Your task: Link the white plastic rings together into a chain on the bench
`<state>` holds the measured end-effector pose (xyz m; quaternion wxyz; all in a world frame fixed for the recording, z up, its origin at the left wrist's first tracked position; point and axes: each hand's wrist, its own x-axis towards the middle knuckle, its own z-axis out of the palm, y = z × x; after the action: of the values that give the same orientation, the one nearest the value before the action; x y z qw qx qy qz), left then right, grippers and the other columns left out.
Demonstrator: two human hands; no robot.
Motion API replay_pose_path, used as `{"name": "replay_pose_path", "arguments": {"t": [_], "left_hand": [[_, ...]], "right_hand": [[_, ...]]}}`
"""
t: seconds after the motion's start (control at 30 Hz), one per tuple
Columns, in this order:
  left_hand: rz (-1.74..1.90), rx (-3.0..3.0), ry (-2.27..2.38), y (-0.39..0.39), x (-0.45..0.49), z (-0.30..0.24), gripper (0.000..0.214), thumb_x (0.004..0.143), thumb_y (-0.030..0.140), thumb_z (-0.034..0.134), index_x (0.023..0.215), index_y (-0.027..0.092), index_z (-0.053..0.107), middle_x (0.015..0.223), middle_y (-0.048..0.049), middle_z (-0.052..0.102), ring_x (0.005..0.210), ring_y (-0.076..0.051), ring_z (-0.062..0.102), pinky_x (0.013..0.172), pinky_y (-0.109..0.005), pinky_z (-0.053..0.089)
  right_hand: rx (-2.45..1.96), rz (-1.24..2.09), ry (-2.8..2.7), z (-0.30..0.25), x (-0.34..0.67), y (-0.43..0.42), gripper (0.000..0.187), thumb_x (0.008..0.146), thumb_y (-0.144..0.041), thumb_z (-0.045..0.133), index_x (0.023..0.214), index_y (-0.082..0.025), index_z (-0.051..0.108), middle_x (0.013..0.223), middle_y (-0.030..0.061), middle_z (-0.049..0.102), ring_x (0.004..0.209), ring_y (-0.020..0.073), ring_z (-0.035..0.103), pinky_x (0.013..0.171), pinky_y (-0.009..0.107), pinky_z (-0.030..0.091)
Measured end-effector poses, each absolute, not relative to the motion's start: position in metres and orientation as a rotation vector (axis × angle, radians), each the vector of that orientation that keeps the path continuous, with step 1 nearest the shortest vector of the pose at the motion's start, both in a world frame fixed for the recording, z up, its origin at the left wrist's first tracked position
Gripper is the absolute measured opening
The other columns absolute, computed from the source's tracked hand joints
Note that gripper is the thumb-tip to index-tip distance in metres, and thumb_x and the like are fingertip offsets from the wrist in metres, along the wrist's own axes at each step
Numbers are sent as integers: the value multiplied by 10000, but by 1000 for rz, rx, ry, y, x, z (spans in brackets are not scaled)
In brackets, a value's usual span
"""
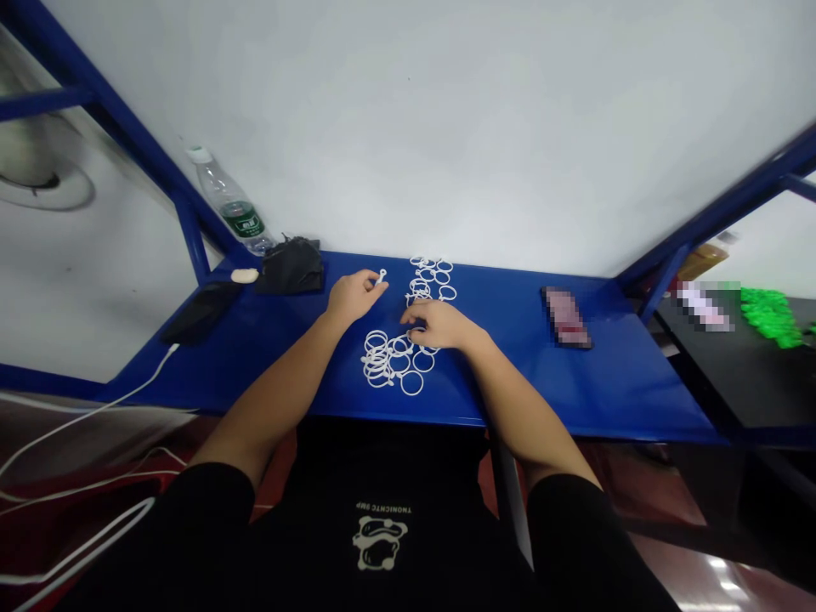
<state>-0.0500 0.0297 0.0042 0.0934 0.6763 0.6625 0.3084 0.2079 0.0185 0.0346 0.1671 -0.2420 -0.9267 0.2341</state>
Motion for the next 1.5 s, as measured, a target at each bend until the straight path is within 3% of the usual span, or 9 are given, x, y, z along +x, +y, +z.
{"name": "replay_pose_path", "arguments": {"t": [0.1,0.17,0.37,0.53,0.63,0.83,1.23,1.4,1.5], "left_hand": [[927,2043,1798,29,-47,4,385,999,397,738,1350,239,734,1023,-55,838,1003,-259,772,869,-337,542],[894,2108,1700,27,-44,5,365,1010,376,723,1341,224,743,1055,-63,837,994,-247,770,889,-338,551],[737,2299,1395,19,-38,6,272,1036,432,654,1137,232,808,1019,-54,819,888,-208,740,815,-325,536],[686,2432,1230,11,-30,8,381,1078,438,539,837,219,737,805,-40,739,751,-180,663,721,-316,480],[718,2448,1278,8,-26,8,355,1065,396,556,784,216,675,777,-34,712,724,-175,637,702,-315,458],[813,2449,1323,7,-26,10,371,1107,367,468,847,206,677,848,-50,724,788,-187,653,747,-323,463],[776,2501,1210,1,-17,13,263,1108,345,534,1004,226,744,1039,-75,749,950,-208,700,866,-338,534],[939,2457,1330,6,-23,12,238,1084,381,610,1034,211,769,1225,-98,686,1061,-219,681,949,-352,543],[1047,2278,1626,17,-33,8,236,1066,375,632,1003,206,783,1141,-90,673,1025,-223,674,928,-346,540]], "right_hand": [[-716,571,-2684,33,204,16,226,903,-333,727,1065,-193,800,1014,75,721,942,234,658,887,376,513],[-710,538,-2719,30,203,17,192,916,-354,745,1001,-194,809,976,68,703,889,219,640,862,363,502],[-694,507,-2671,23,202,22,80,891,-212,682,891,-200,760,956,69,694,892,216,640,855,339,491],[-957,448,-2453,26,204,24,134,970,-285,611,988,-204,716,920,67,747,833,212,642,788,325,462],[-1063,483,-2318,25,205,24,161,964,-300,628,1051,-209,727,942,58,781,769,187,643,742,303,457],[-940,627,-2227,25,204,24,276,985,-319,598,1160,-199,774,975,53,816,776,179,687,762,304,511],[-1019,679,-1990,15,201,26,205,821,-200,573,841,-209,777,830,39,794,750,200,703,736,308,534],[-988,632,-1984,18,204,30,275,910,-248,597,1131,-205,755,1064,82,788,753,184,671,743,327,535],[-994,588,-2199,24,206,29,187,924,-283,672,1081,-218,748,1043,68,773,760,174,636,757,324,503]]}}
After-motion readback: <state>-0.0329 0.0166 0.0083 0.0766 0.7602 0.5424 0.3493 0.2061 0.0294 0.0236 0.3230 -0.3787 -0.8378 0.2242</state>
